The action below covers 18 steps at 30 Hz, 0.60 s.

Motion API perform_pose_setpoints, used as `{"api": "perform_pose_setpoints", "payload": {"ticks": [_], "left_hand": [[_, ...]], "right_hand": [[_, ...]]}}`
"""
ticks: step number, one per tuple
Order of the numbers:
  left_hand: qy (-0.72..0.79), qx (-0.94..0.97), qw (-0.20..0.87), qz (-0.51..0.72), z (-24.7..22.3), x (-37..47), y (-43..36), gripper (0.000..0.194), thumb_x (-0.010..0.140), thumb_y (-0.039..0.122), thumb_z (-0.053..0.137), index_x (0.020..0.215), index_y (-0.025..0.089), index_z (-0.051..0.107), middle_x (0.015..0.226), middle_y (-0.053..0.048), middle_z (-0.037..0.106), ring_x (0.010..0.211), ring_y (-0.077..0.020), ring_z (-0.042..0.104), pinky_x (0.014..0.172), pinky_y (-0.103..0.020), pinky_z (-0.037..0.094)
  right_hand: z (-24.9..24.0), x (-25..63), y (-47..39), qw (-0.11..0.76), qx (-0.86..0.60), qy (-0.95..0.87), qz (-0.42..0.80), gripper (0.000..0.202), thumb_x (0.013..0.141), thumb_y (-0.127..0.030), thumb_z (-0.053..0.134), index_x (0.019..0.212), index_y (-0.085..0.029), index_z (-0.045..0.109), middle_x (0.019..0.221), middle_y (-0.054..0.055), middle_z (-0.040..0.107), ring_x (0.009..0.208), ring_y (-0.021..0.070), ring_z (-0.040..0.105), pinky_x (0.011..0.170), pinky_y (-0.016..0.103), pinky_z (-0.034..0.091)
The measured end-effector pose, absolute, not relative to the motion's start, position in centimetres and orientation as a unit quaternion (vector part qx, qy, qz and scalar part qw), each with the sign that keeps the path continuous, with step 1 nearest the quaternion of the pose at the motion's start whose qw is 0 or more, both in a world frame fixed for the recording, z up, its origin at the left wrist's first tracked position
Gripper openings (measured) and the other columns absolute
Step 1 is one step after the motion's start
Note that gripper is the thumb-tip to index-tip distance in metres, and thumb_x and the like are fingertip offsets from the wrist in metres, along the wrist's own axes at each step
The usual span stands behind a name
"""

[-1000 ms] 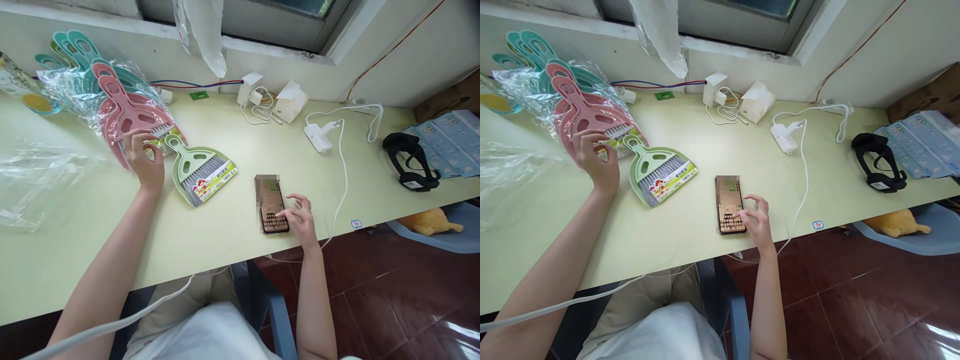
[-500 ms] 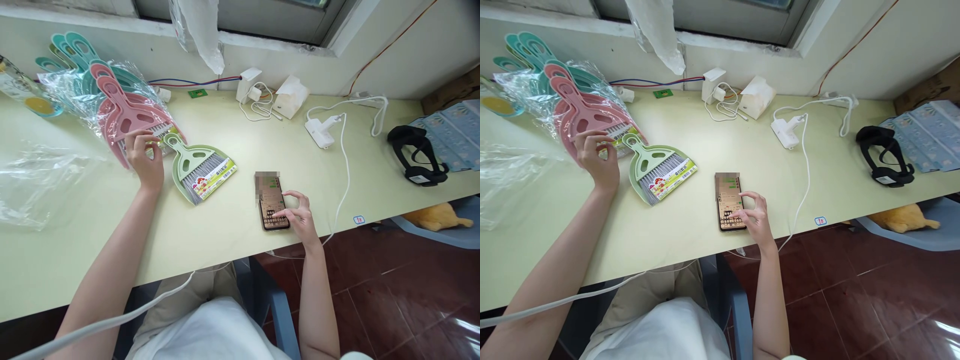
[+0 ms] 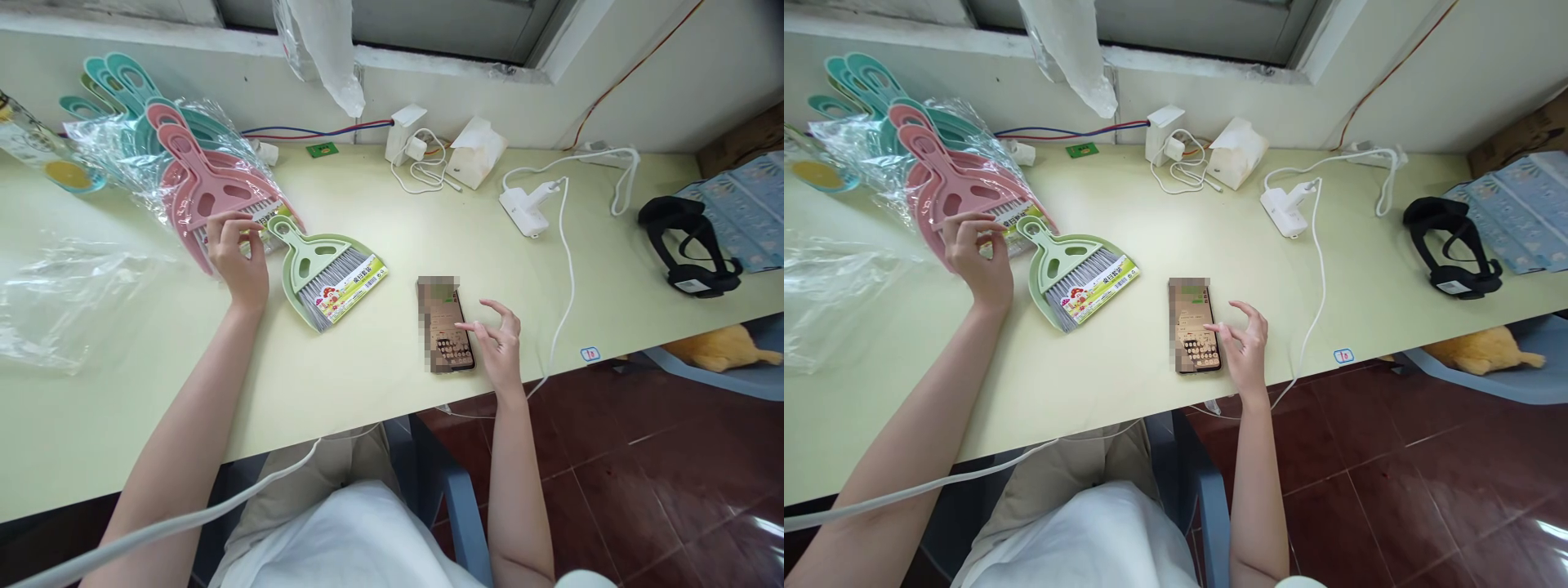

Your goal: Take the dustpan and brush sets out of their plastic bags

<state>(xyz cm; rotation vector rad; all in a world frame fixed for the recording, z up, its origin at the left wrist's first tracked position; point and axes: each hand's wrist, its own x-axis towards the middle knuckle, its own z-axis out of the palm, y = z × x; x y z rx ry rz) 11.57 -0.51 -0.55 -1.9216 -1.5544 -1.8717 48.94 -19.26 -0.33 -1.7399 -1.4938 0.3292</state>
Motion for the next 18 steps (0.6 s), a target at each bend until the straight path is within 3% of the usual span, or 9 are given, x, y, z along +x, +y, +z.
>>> {"api": "perform_pose_setpoints", "payload": {"ticks": [5,10,18], "left_hand": [[-0.516,-0.618,0.013,-0.593,-0.46,11.66,-0.56,0.022,0.077,-0.001,0.055,0.083,0.019,0.063,0.089,-0.004,0.061,0.084,-0.0130,0.059,0.060,-0.022,0.047],[-0.534,-0.614,0.002,-0.581,-0.46,11.73,-0.66,0.025,0.075,-0.002,0.053,0.084,0.020,0.063,0.093,-0.003,0.061,0.077,-0.0115,0.058,0.060,-0.023,0.047],[-0.511,-0.633,-0.001,-0.582,-0.53,11.75,-0.71,0.021,0.076,0.000,0.056,0.085,0.019,0.062,0.093,-0.004,0.061,0.084,-0.0135,0.058,0.061,-0.023,0.049]], "right_hand": [[-0.06,48.86,-19.47,0.426,-0.682,-0.581,0.128,0.035,0.093,-0.045,0.046,0.095,-0.026,0.076,0.134,0.006,0.052,0.131,0.0275,0.039,0.114,0.058,0.027],[0.20,48.73,-19.48,0.413,-0.663,-0.608,0.142,0.030,0.092,-0.044,0.049,0.098,-0.031,0.075,0.133,0.004,0.052,0.133,0.0281,0.038,0.113,0.056,0.028],[0.54,48.60,-19.63,0.383,-0.644,-0.640,0.169,0.027,0.092,-0.044,0.050,0.096,-0.034,0.074,0.134,0.001,0.052,0.134,0.0265,0.039,0.114,0.053,0.029]]}}
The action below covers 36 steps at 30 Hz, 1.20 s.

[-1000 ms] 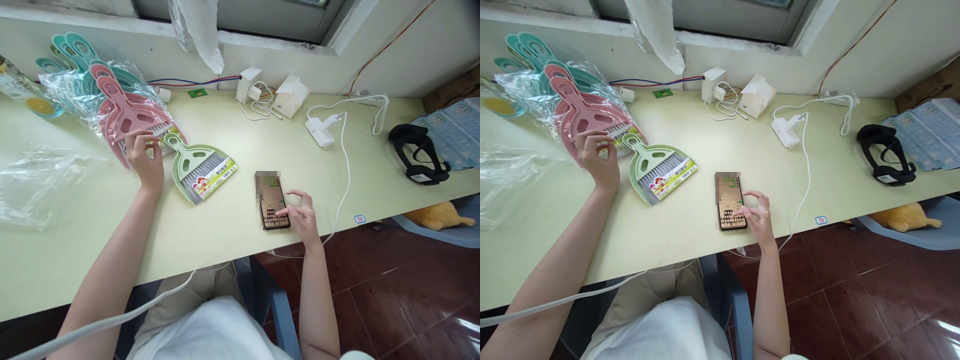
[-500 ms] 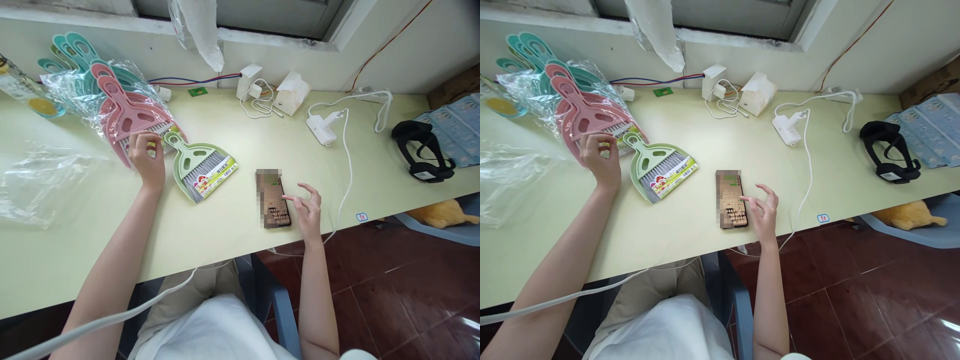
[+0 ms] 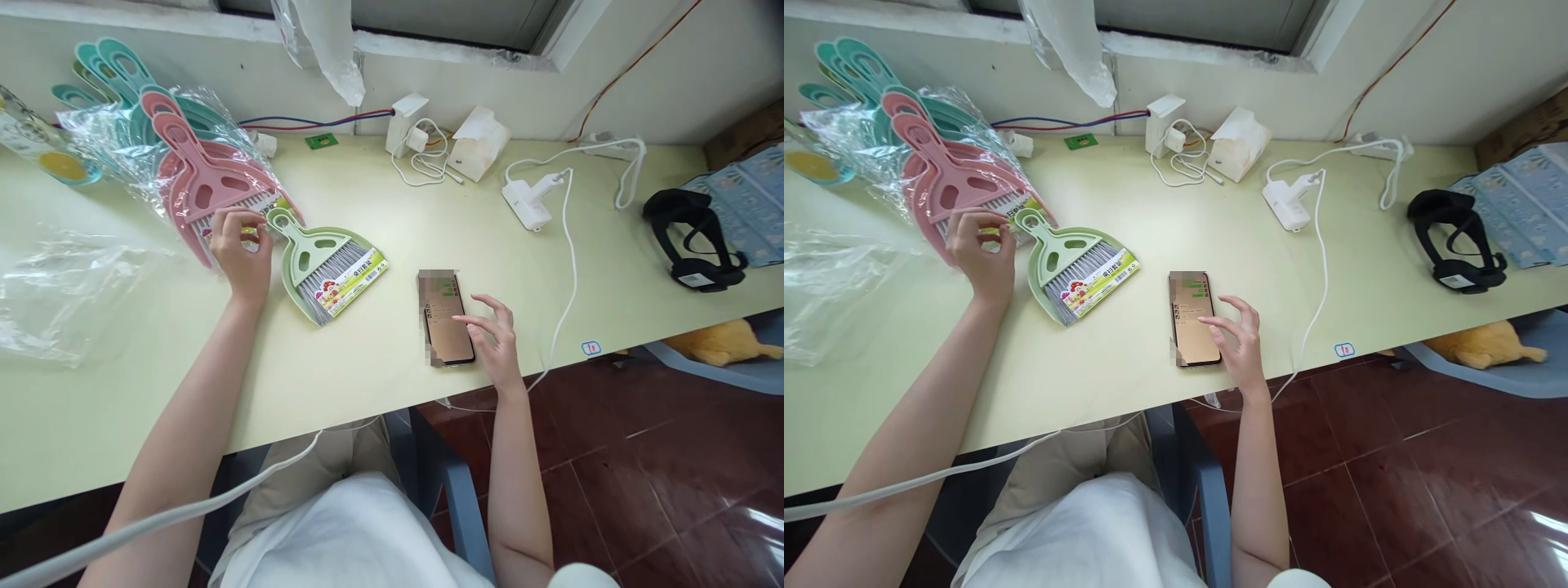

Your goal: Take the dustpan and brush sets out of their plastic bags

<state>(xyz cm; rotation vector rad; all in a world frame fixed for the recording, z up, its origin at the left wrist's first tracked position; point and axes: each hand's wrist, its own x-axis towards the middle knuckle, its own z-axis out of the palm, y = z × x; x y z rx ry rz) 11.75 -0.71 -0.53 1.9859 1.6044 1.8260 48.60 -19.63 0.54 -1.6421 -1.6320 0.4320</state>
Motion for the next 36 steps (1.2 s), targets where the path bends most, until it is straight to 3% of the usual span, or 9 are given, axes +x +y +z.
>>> {"api": "perform_pose_setpoints", "payload": {"ticks": [7,18,31,36], "left_hand": [[0.512,0.631,-0.004,0.583,-0.70,11.75,-0.60,0.022,0.075,-0.001,0.056,0.085,0.018,0.062,0.094,-0.004,0.061,0.075,-0.0106,0.057,0.061,-0.023,0.050],[0.523,0.627,0.027,0.576,-0.34,11.90,-0.90,0.003,0.080,0.017,0.068,0.080,0.020,0.068,0.098,-0.005,0.063,0.090,-0.0146,0.062,0.064,-0.026,0.052],[0.537,0.629,0.019,0.561,-0.57,11.75,-0.78,0.008,0.080,0.016,0.069,0.080,0.018,0.062,0.097,-0.005,0.061,0.088,-0.0147,0.059,0.060,-0.025,0.048],[0.546,0.619,0.010,0.565,-0.30,11.94,-0.90,0.010,0.077,0.016,0.069,0.077,0.019,0.060,0.094,-0.004,0.063,0.087,-0.0147,0.059,0.056,-0.024,0.047]], "right_hand": [[0.48,48.79,-19.59,0.375,-0.612,-0.673,0.178,0.030,0.092,-0.045,0.048,0.094,-0.033,0.075,0.134,0.000,0.053,0.132,0.0272,0.041,0.114,0.052,0.030],[0.49,48.98,-19.55,0.349,-0.582,-0.710,0.186,0.045,0.091,-0.061,0.039,0.098,-0.036,0.076,0.137,-0.001,0.052,0.133,0.0298,0.040,0.113,0.054,0.029],[0.44,48.87,-19.43,0.281,-0.557,-0.758,0.189,0.036,0.088,-0.059,0.048,0.099,-0.039,0.076,0.144,-0.006,0.045,0.139,0.0319,0.031,0.116,0.055,0.023],[0.27,48.84,-19.29,0.308,-0.588,-0.731,0.157,0.045,0.091,-0.060,0.040,0.112,-0.036,0.071,0.147,-0.002,0.042,0.142,0.0322,0.027,0.117,0.056,0.022]]}}
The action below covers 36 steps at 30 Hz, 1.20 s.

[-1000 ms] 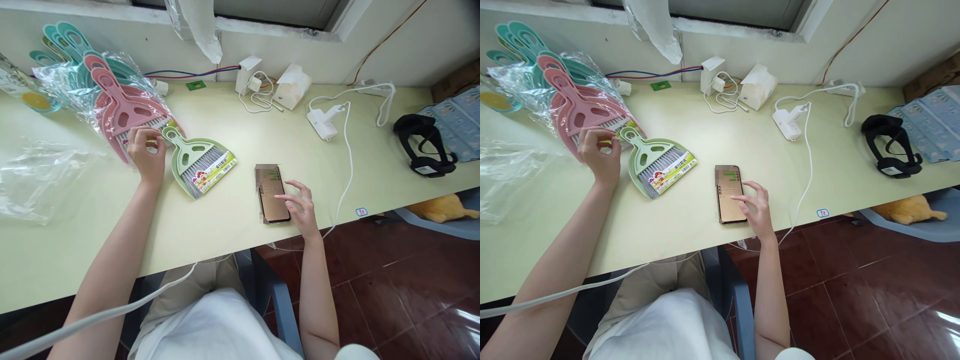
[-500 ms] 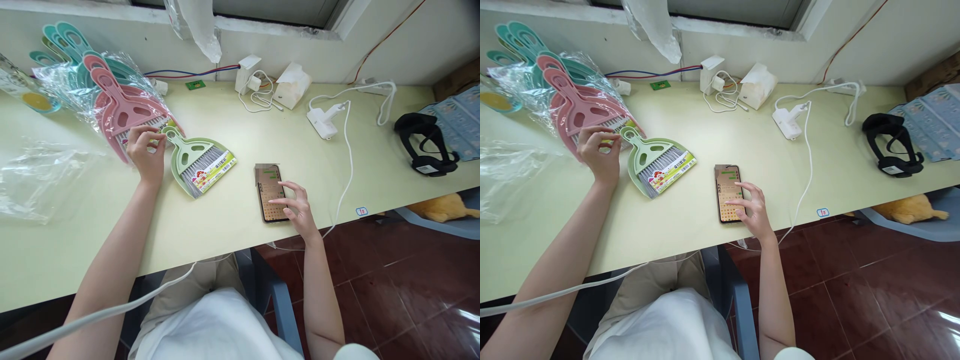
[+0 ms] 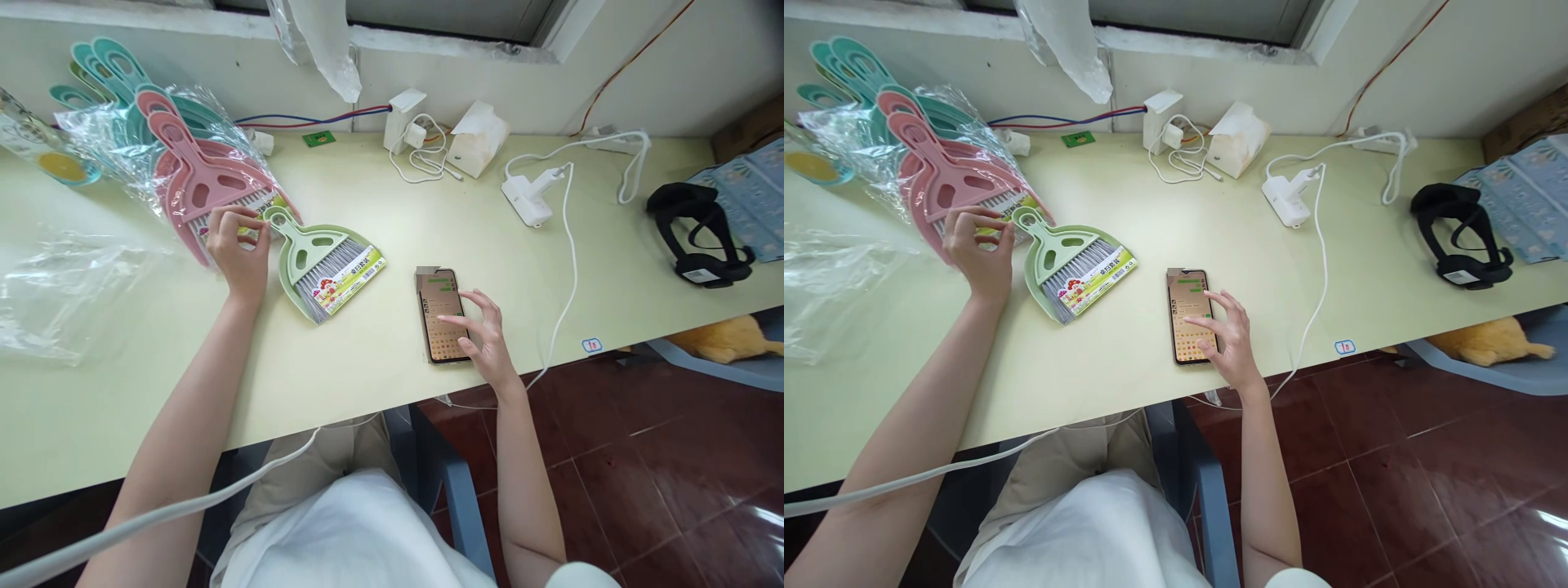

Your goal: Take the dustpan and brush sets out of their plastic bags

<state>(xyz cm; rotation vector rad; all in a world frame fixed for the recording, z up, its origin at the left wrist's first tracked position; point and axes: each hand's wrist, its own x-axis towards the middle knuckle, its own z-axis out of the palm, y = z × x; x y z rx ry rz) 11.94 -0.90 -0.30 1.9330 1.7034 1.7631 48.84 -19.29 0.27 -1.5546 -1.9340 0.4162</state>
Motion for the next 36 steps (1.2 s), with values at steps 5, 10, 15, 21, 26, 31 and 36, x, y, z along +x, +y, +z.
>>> {"api": "perform_pose_setpoints", "payload": {"ticks": [5,10,15,21,26,31,36], "left_hand": [[0.549,0.618,0.007,0.562,-0.30,11.93,-0.93,0.011,0.077,0.017,0.070,0.077,0.018,0.059,0.094,-0.004,0.063,0.088,-0.0141,0.059,0.056,-0.022,0.046],[0.531,0.628,0.017,0.568,-0.46,11.81,-0.85,0.011,0.078,0.017,0.071,0.082,0.019,0.061,0.095,-0.004,0.062,0.083,-0.0129,0.058,0.056,-0.023,0.046],[0.528,0.635,0.029,0.564,-0.53,11.75,-0.84,0.005,0.082,0.015,0.068,0.083,0.019,0.065,0.098,-0.005,0.061,0.090,-0.0143,0.059,0.060,-0.024,0.047],[0.550,0.630,0.032,0.548,-0.31,11.85,-1.03,0.009,0.081,0.014,0.069,0.080,0.018,0.061,0.099,-0.005,0.060,0.092,-0.0143,0.059,0.060,-0.024,0.046],[0.570,0.626,0.048,0.530,-0.02,11.94,-1.30,0.013,0.081,0.018,0.070,0.081,0.019,0.057,0.102,-0.004,0.059,0.094,-0.0139,0.058,0.062,-0.025,0.047],[0.565,0.629,0.062,0.531,-0.14,11.78,-1.20,0.013,0.082,0.020,0.070,0.079,0.019,0.057,0.103,-0.004,0.059,0.095,-0.0146,0.057,0.064,-0.027,0.047],[0.562,0.632,0.044,0.532,-0.36,11.65,-1.06,0.006,0.082,0.021,0.069,0.081,0.021,0.063,0.101,-0.004,0.059,0.097,-0.0158,0.058,0.063,-0.028,0.047]], "right_hand": [[0.07,48.81,-19.15,0.287,-0.597,-0.734,0.148,0.046,0.091,-0.061,0.041,0.116,-0.034,0.068,0.149,-0.001,0.037,0.144,0.0331,0.023,0.117,0.057,0.020],[0.02,48.83,-19.14,0.285,-0.596,-0.736,0.150,0.045,0.090,-0.060,0.042,0.116,-0.034,0.068,0.150,-0.001,0.037,0.144,0.0325,0.021,0.117,0.059,0.020],[-0.08,48.82,-19.12,0.280,-0.591,-0.742,0.146,0.044,0.091,-0.060,0.043,0.115,-0.034,0.068,0.150,-0.001,0.036,0.144,0.0327,0.022,0.117,0.059,0.019],[-0.27,48.86,-19.10,0.281,-0.602,-0.736,0.131,0.046,0.090,-0.062,0.042,0.123,-0.036,0.062,0.150,0.000,0.037,0.145,0.0336,0.022,0.117,0.057,0.020],[-0.41,48.97,-19.12,0.301,-0.603,-0.728,0.128,0.047,0.092,-0.059,0.040,0.129,-0.035,0.055,0.148,0.002,0.040,0.145,0.0317,0.023,0.116,0.056,0.023],[-0.34,48.97,-19.15,0.309,-0.601,-0.725,0.134,0.043,0.093,-0.057,0.041,0.125,-0.035,0.058,0.146,0.002,0.042,0.144,0.0313,0.025,0.116,0.055,0.025],[-0.19,48.83,-19.19,0.304,-0.601,-0.726,0.142,0.040,0.093,-0.055,0.043,0.121,-0.034,0.062,0.146,0.001,0.042,0.144,0.0313,0.025,0.116,0.056,0.024]]}}
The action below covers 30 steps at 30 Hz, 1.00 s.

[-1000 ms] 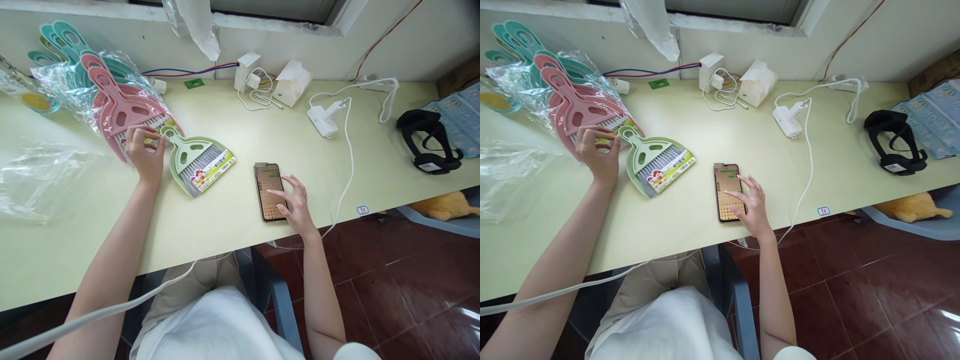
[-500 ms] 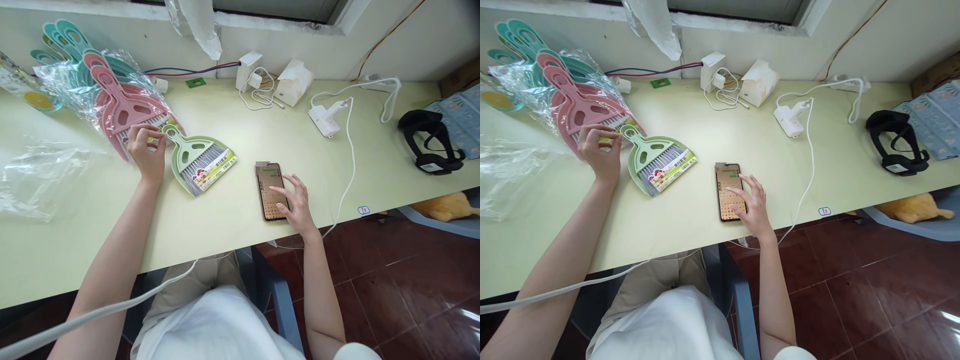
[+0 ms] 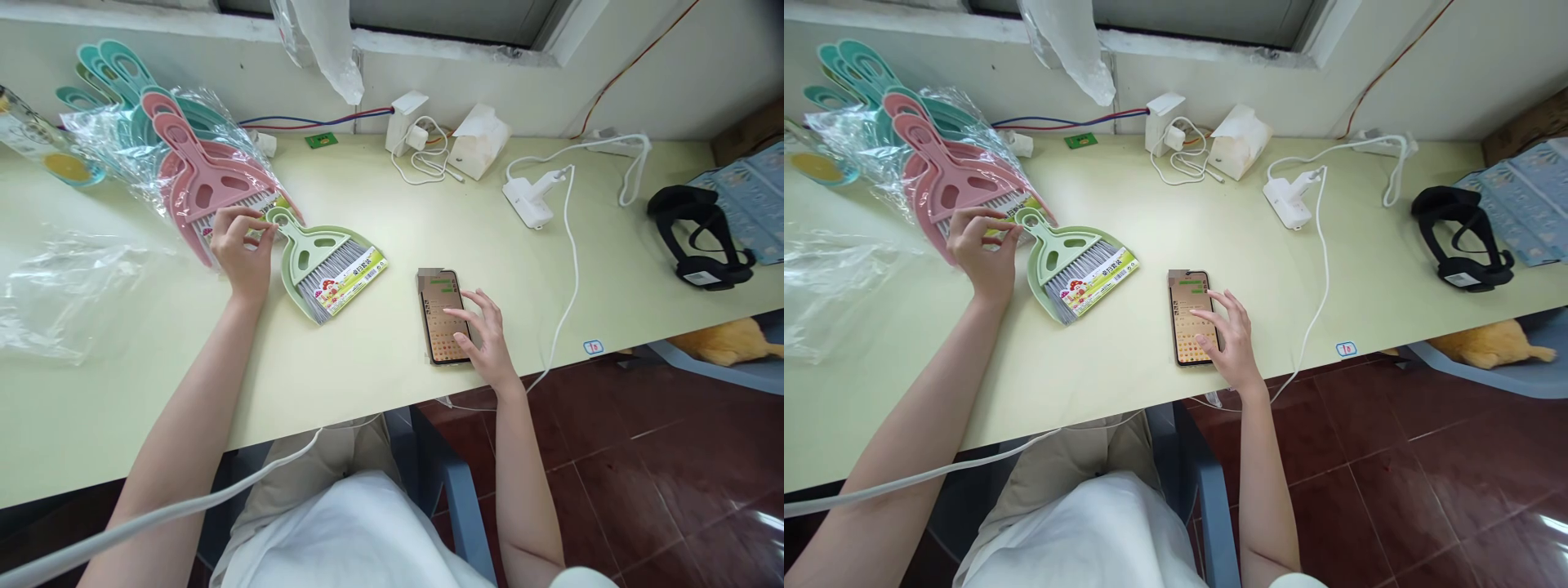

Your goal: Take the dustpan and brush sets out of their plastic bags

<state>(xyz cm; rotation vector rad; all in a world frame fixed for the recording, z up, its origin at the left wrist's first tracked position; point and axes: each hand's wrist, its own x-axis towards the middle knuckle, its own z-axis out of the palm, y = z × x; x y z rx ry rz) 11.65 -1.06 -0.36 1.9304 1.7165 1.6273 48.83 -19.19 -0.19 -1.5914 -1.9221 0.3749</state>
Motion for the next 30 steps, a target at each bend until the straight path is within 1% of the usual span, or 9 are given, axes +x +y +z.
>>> {"api": "perform_pose_setpoints", "payload": {"ticks": [3,6,13,16,19,22,25,30], "left_hand": [[0.567,0.624,0.059,0.535,-0.1,11.8,-1.3,0.004,0.083,0.024,0.067,0.080,0.025,0.064,0.102,-0.004,0.058,0.100,-0.0191,0.058,0.065,-0.032,0.050],[0.591,0.612,0.091,0.518,0.4,12.0,-1.7,0.005,0.084,0.028,0.064,0.079,0.028,0.062,0.105,-0.004,0.058,0.104,-0.0226,0.058,0.069,-0.036,0.052],[0.596,0.604,0.130,0.514,1.2,12.3,-2.1,0.013,0.080,0.031,0.065,0.074,0.025,0.055,0.107,-0.006,0.056,0.105,-0.0253,0.057,0.069,-0.039,0.053],[0.601,0.600,0.139,0.509,1.4,12.4,-2.2,0.015,0.080,0.032,0.065,0.074,0.025,0.053,0.107,-0.006,0.055,0.105,-0.0256,0.057,0.069,-0.039,0.053],[0.603,0.601,0.137,0.507,1.4,12.4,-2.2,0.014,0.079,0.032,0.065,0.075,0.025,0.054,0.106,-0.006,0.056,0.106,-0.0253,0.056,0.069,-0.038,0.053],[0.605,0.602,0.128,0.505,1.3,12.3,-2.1,0.010,0.079,0.031,0.065,0.076,0.026,0.057,0.105,-0.005,0.056,0.106,-0.0248,0.056,0.068,-0.037,0.053],[0.606,0.604,0.119,0.504,1.1,12.3,-2.0,0.005,0.081,0.028,0.062,0.078,0.027,0.059,0.105,-0.005,0.056,0.107,-0.0244,0.056,0.072,-0.038,0.054],[0.582,0.609,0.091,0.531,0.5,12.1,-1.6,0.002,0.084,0.025,0.059,0.083,0.026,0.061,0.111,-0.005,0.054,0.111,-0.0217,0.055,0.073,-0.035,0.055]], "right_hand": [[-0.2,48.7,-19.2,0.291,-0.601,-0.731,0.142,0.039,0.092,-0.055,0.045,0.119,-0.033,0.064,0.148,0.001,0.041,0.144,0.0314,0.024,0.117,0.056,0.023],[-0.2,48.7,-19.1,0.279,-0.599,-0.737,0.140,0.039,0.092,-0.054,0.046,0.118,-0.033,0.066,0.149,0.001,0.039,0.145,0.0314,0.023,0.117,0.056,0.022],[-0.2,48.7,-19.1,0.268,-0.599,-0.742,0.133,0.039,0.092,-0.055,0.046,0.119,-0.034,0.066,0.150,0.000,0.038,0.144,0.0323,0.024,0.116,0.058,0.023],[-0.2,48.7,-19.1,0.264,-0.603,-0.741,0.134,0.039,0.092,-0.054,0.046,0.119,-0.034,0.066,0.150,0.000,0.038,0.144,0.0318,0.023,0.117,0.057,0.023],[-0.1,48.6,-19.1,0.262,-0.604,-0.741,0.133,0.039,0.092,-0.055,0.046,0.118,-0.035,0.067,0.150,-0.001,0.039,0.145,0.0316,0.023,0.117,0.056,0.022],[-0.1,48.6,-19.1,0.263,-0.603,-0.741,0.133,0.038,0.092,-0.054,0.046,0.118,-0.035,0.067,0.150,-0.001,0.039,0.145,0.0312,0.023,0.118,0.055,0.022],[-0.1,48.6,-19.1,0.262,-0.604,-0.741,0.134,0.038,0.092,-0.054,0.046,0.115,-0.035,0.068,0.150,-0.001,0.039,0.145,0.0310,0.023,0.118,0.055,0.022],[0.0,48.7,-19.1,0.283,-0.604,-0.731,0.141,0.040,0.092,-0.056,0.045,0.116,-0.034,0.068,0.149,0.000,0.040,0.145,0.0312,0.024,0.117,0.055,0.022]]}}
